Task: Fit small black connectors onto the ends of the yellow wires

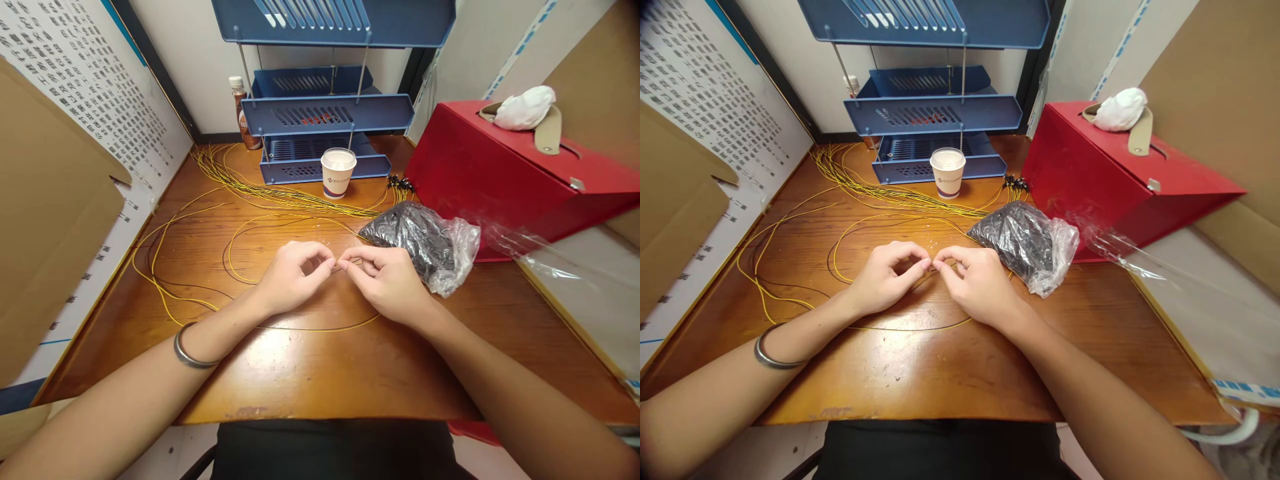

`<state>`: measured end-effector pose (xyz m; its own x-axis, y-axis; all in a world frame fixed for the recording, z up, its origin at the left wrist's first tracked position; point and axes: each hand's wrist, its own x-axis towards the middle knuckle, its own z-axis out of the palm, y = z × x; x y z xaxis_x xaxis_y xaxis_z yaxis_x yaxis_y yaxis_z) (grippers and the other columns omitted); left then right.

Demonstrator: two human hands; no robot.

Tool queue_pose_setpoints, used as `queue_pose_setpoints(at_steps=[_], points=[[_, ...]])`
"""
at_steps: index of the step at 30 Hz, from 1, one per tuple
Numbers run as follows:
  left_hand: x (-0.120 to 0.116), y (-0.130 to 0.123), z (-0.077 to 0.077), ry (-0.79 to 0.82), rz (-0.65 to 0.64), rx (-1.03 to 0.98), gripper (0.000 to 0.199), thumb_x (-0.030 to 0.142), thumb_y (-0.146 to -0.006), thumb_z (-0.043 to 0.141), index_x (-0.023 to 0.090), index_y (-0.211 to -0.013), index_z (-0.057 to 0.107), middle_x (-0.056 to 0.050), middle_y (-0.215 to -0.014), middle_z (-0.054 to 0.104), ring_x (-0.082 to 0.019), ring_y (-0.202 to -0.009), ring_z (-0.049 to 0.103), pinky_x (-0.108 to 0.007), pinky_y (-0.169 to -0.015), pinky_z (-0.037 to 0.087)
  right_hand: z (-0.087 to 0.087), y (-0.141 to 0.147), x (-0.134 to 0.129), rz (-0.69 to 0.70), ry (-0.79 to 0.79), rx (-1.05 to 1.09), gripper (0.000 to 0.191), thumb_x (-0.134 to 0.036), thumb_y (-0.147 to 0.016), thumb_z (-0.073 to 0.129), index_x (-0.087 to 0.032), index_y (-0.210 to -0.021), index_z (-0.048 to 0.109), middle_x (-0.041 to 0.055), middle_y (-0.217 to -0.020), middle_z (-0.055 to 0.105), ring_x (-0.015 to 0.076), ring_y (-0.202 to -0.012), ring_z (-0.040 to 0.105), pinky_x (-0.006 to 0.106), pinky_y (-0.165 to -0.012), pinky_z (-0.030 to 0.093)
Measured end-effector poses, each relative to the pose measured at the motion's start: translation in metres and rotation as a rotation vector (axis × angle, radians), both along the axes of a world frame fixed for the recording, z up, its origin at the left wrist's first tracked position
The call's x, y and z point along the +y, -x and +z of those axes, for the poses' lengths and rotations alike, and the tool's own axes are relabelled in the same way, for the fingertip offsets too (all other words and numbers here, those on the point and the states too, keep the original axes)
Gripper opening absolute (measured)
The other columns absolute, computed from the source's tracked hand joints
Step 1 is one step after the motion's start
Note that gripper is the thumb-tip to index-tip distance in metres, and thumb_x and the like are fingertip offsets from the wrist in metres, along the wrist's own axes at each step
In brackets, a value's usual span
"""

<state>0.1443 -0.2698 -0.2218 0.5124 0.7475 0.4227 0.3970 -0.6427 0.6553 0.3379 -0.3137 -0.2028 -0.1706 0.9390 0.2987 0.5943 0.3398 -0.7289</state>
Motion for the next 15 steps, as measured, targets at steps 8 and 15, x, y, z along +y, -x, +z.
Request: queue_pose_setpoints(at_steps=[8,15], points=[[0.0001,0.0003,0.0007,0.02,0.037,-0.042,0.017,0.026,-0.095,0.061,0.017,-0.084,0.071,-0.003,-0.081,0.077,-0.015,-0.073,0.069,-0.029,-0.074,0.051,-0.001,-0.0016,0.0005,-0.033,0.034,0.038,0.023,-0.028,-0.088,0.06,-0.015,-0.081,0.078,-0.0085,-0.049,0.028,0.009,-0.049,0.025,0.027,-0.053,0.024],[0.0001,0.0021,-0.0012,-0.042,0.018,-0.071,0.016,0.022,-0.092,0.069,0.019,-0.108,0.072,-0.005,-0.1,0.08,-0.017,-0.084,0.073,-0.031,-0.079,0.052,0.002,-0.0013,0.0021,-0.058,0.145,0.095,0.024,-0.03,-0.088,0.06,-0.015,-0.083,0.079,-0.0078,-0.05,0.03,0.0091,-0.05,0.026,0.027,-0.053,0.022]])
